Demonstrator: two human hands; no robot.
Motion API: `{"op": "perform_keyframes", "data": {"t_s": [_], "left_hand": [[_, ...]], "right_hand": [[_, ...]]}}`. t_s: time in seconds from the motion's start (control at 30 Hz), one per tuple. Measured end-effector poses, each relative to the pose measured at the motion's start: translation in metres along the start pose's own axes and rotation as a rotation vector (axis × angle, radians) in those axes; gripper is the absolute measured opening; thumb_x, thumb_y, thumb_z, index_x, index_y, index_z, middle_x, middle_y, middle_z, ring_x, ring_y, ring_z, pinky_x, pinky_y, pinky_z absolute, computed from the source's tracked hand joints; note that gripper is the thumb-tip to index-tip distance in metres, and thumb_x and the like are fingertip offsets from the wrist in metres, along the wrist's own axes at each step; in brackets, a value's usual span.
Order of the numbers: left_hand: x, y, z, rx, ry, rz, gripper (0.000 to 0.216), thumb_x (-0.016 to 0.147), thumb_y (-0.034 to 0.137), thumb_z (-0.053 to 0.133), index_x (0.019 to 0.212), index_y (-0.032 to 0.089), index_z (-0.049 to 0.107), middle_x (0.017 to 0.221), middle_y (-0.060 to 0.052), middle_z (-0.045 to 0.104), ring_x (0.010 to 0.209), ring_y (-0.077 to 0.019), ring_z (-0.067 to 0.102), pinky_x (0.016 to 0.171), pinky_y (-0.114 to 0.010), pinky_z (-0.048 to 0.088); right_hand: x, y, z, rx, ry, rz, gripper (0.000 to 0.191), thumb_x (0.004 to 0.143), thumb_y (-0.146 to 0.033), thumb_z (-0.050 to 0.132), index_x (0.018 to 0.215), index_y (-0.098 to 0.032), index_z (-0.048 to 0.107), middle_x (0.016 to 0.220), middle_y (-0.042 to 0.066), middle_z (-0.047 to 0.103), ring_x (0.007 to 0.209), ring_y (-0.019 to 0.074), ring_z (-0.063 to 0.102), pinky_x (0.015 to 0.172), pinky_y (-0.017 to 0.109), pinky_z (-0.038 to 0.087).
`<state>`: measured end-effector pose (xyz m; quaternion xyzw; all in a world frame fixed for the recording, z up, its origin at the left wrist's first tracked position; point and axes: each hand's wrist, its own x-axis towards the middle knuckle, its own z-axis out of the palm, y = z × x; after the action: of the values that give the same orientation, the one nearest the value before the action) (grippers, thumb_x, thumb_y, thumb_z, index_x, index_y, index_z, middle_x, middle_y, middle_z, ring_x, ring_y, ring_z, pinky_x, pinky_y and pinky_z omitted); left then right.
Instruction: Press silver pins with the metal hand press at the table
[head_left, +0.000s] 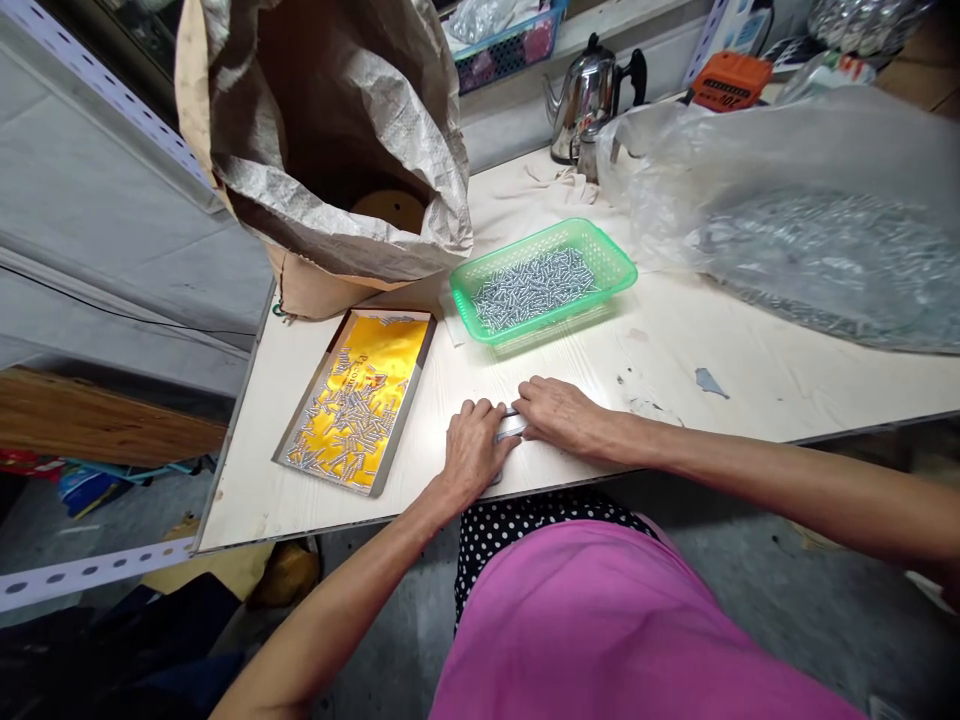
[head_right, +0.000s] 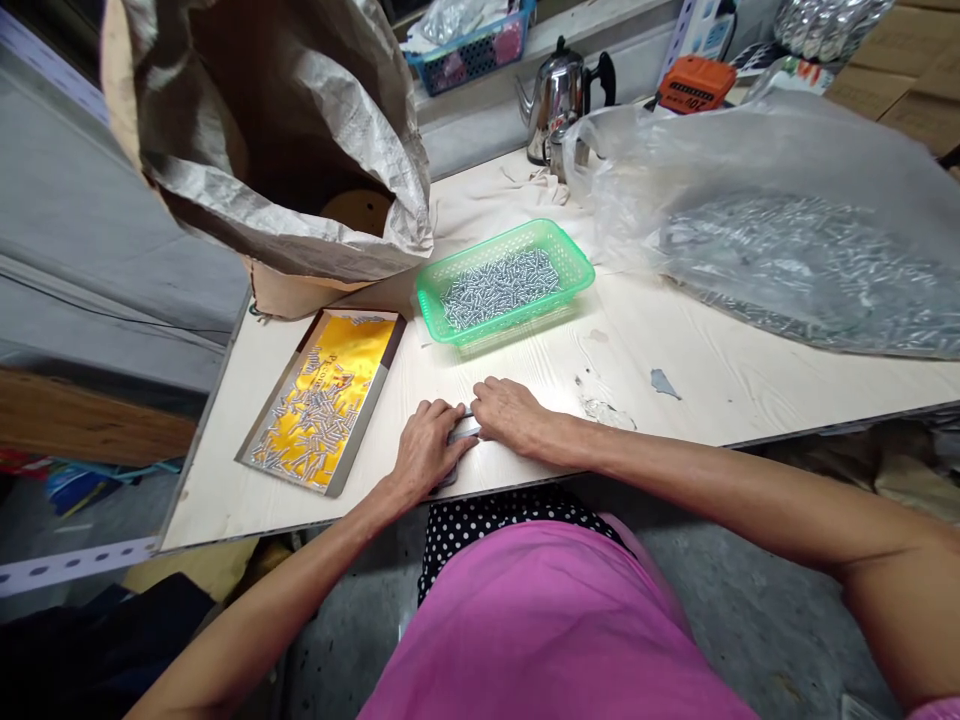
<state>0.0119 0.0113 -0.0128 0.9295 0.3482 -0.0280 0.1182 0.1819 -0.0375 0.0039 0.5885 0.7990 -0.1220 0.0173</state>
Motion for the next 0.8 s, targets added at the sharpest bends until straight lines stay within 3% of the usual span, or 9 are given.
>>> {"op": "perform_keyframes", "data": {"t_s": [0.17,0.27,0.33,0.4,0.47,0.6,0.7,0.8], "left_hand": [[0.005,0.0,0.001,0.014,0.033,-0.044,0.022,0.09,0.04,0.06,0.102,0.023,0.067,0.096,-0.004,0.062,0.097,-0.0223,0.052,0.076,-0.033,0.043],[0.007,-0.001,0.0,0.037,0.044,-0.038,0.026,0.089,0.042,0.061,0.106,0.023,0.066,0.098,-0.004,0.064,0.099,-0.0234,0.053,0.076,-0.033,0.045],[0.004,-0.001,0.001,0.039,0.083,-0.041,0.037,0.088,0.044,0.062,0.118,0.022,0.061,0.108,-0.006,0.064,0.102,-0.0249,0.054,0.08,-0.035,0.048],[-0.004,0.003,0.007,0.03,0.161,-0.039,0.046,0.088,0.042,0.062,0.127,0.019,0.055,0.123,-0.009,0.061,0.111,-0.0271,0.053,0.09,-0.039,0.048],[-0.015,0.01,0.016,0.018,0.231,0.008,0.044,0.09,0.036,0.06,0.129,0.016,0.053,0.136,-0.012,0.055,0.125,-0.0302,0.047,0.103,-0.045,0.043],[-0.04,0.029,0.038,-0.055,0.256,0.151,0.047,0.093,0.035,0.056,0.134,0.014,0.048,0.144,-0.014,0.049,0.139,-0.0329,0.035,0.113,-0.052,0.034],[-0.049,0.039,0.045,-0.146,0.254,0.166,0.049,0.094,0.041,0.052,0.135,0.014,0.047,0.14,-0.015,0.053,0.138,-0.0312,0.039,0.115,-0.054,0.03],[-0.049,0.04,0.045,-0.207,0.262,0.146,0.051,0.093,0.044,0.053,0.134,0.014,0.048,0.138,-0.016,0.054,0.138,-0.0314,0.04,0.116,-0.056,0.027]], "right_hand": [[0.007,0.003,0.011,0.03,-0.011,0.005,0.016,0.095,-0.018,0.052,0.089,-0.012,0.065,0.09,0.01,0.064,0.087,0.0213,0.056,0.072,0.031,0.039],[0.007,0.005,0.011,0.013,0.018,0.017,0.015,0.094,-0.02,0.053,0.094,-0.012,0.066,0.095,0.011,0.064,0.089,0.0225,0.056,0.073,0.031,0.04],[0.006,0.01,0.009,0.003,0.054,0.011,0.02,0.09,-0.026,0.061,0.103,-0.01,0.064,0.103,0.013,0.062,0.095,0.0252,0.055,0.075,0.032,0.041],[0.005,0.017,0.007,0.018,0.09,-0.031,0.041,0.084,-0.036,0.07,0.114,-0.009,0.06,0.112,0.016,0.06,0.101,0.0278,0.053,0.077,0.034,0.041],[0.005,0.026,0.008,0.052,0.113,-0.078,0.049,0.085,-0.043,0.067,0.119,-0.009,0.058,0.114,0.016,0.059,0.1,0.0274,0.053,0.079,0.034,0.041],[0.013,0.04,0.016,0.049,0.176,-0.055,0.022,0.097,-0.029,0.051,0.105,-0.014,0.064,0.101,0.011,0.063,0.094,0.0232,0.055,0.077,0.032,0.036],[0.026,0.046,0.018,-0.007,0.217,0.0,0.02,0.096,-0.021,0.05,0.089,-0.013,0.066,0.092,0.01,0.064,0.089,0.0227,0.054,0.075,0.033,0.034],[0.04,0.042,0.011,-0.043,0.233,0.039,0.022,0.096,-0.019,0.048,0.087,-0.012,0.067,0.092,0.012,0.065,0.087,0.0232,0.053,0.074,0.034,0.033]]}}
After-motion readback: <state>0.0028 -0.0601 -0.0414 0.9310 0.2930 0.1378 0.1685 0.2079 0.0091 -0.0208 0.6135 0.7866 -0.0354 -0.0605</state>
